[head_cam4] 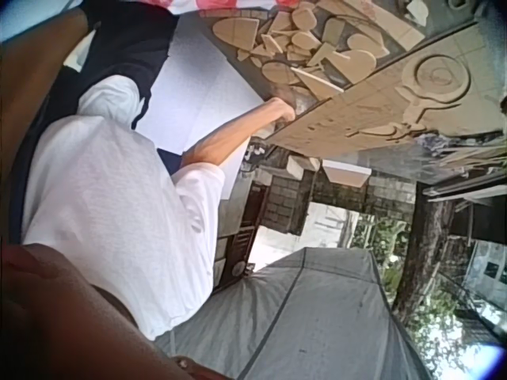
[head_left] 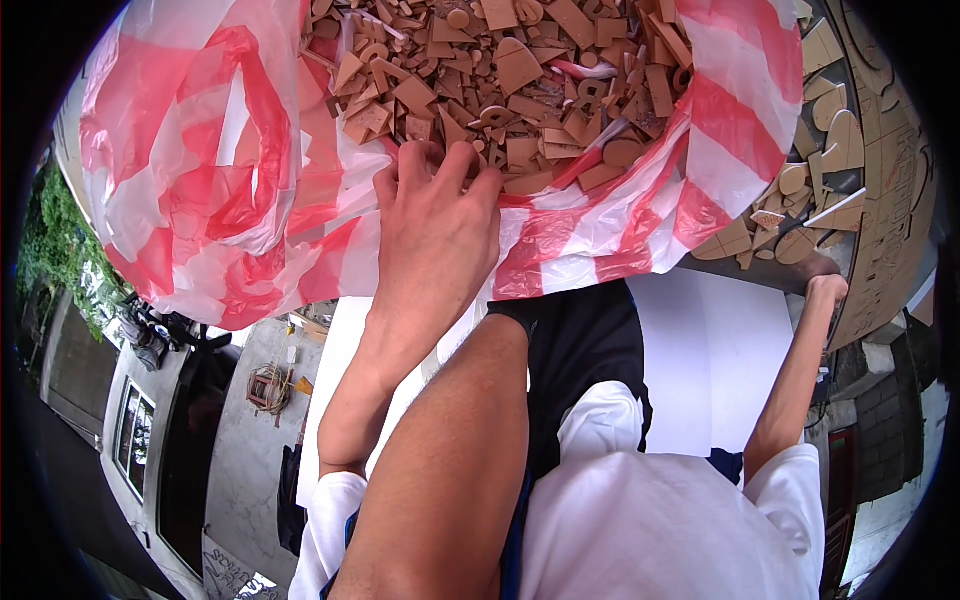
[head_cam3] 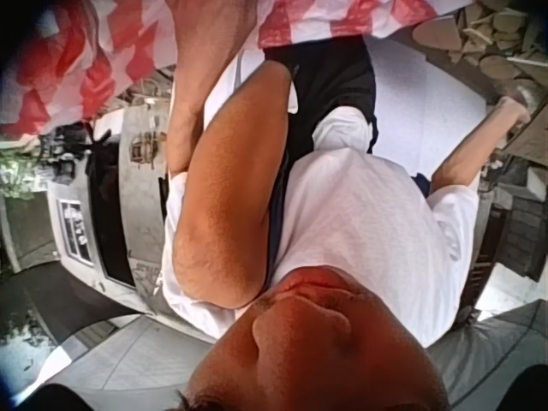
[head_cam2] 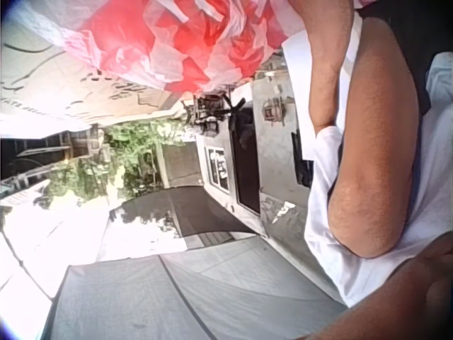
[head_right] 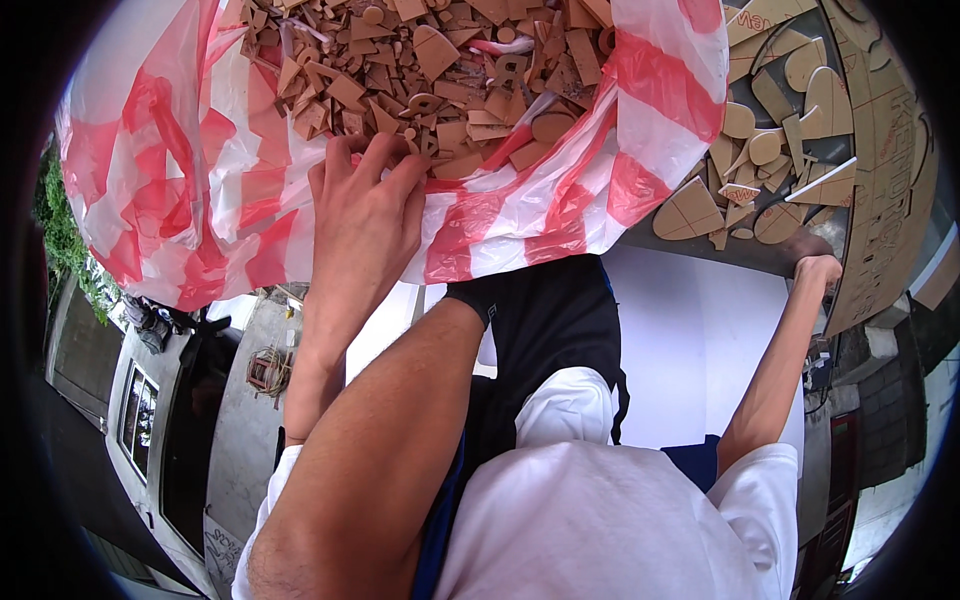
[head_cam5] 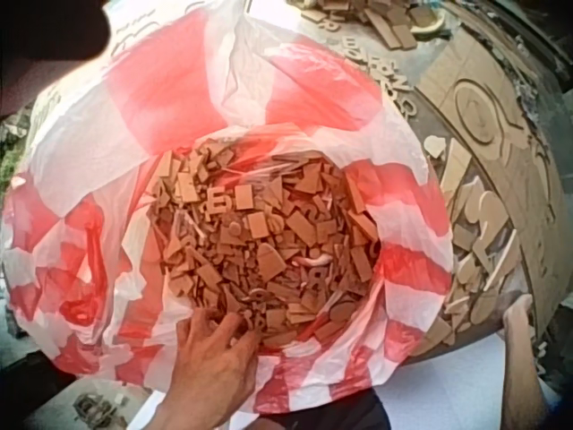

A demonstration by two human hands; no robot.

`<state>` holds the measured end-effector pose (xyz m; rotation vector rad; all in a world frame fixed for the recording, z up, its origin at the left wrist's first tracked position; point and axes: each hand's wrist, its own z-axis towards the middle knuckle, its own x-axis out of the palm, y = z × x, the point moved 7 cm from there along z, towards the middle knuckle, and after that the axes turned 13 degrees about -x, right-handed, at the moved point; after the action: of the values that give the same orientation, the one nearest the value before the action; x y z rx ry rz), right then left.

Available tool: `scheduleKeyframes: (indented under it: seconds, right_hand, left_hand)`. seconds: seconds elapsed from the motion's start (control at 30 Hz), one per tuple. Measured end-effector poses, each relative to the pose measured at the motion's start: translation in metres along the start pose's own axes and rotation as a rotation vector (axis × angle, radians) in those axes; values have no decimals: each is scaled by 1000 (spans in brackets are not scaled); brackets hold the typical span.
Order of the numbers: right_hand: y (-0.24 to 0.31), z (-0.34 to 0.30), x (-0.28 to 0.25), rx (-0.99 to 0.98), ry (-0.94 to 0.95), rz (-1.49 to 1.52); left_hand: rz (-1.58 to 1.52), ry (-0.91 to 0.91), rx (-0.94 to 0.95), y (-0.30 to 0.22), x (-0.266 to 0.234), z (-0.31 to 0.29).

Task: Sorting and matching laser-cut wooden letters for a sign.

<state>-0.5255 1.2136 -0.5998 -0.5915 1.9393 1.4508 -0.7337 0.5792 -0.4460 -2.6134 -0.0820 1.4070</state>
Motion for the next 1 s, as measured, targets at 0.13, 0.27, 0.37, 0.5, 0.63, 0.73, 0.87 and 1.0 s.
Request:
scheduleKeyframes:
  seconds: [0.13,0.27,0.37,0.5,0.63,0.73,0.87,1.0]
  right_hand:
    - [4,0,0,-5,11,2]
    - [1,-6,1,4,26,-2]
    - [1,-12,-1,4,28,0]
    - [5,-15,-2,7,27,0]
    - [4,-19,-1,13,33,1]
    - [5,-16,0,15,40,3]
    - [4,-21,-2,14,54,4]
    - [5,-22,-3,9,59,11]
  left_hand:
    - [-20,36,-55,4,0,-3]
    - [-61,42,-100,6,-4,-10]
    - [-151,-7,-123,12,-9,-14]
    - [-380,-49,-284,30,-15,-15]
    - [-337,-137,-251,36,-14,-13]
    - [-318,-96,-309,28,-11,-7]
    - [-222,-9,-212,13,2,-5]
    - [-140,116,-186,7,11,-6]
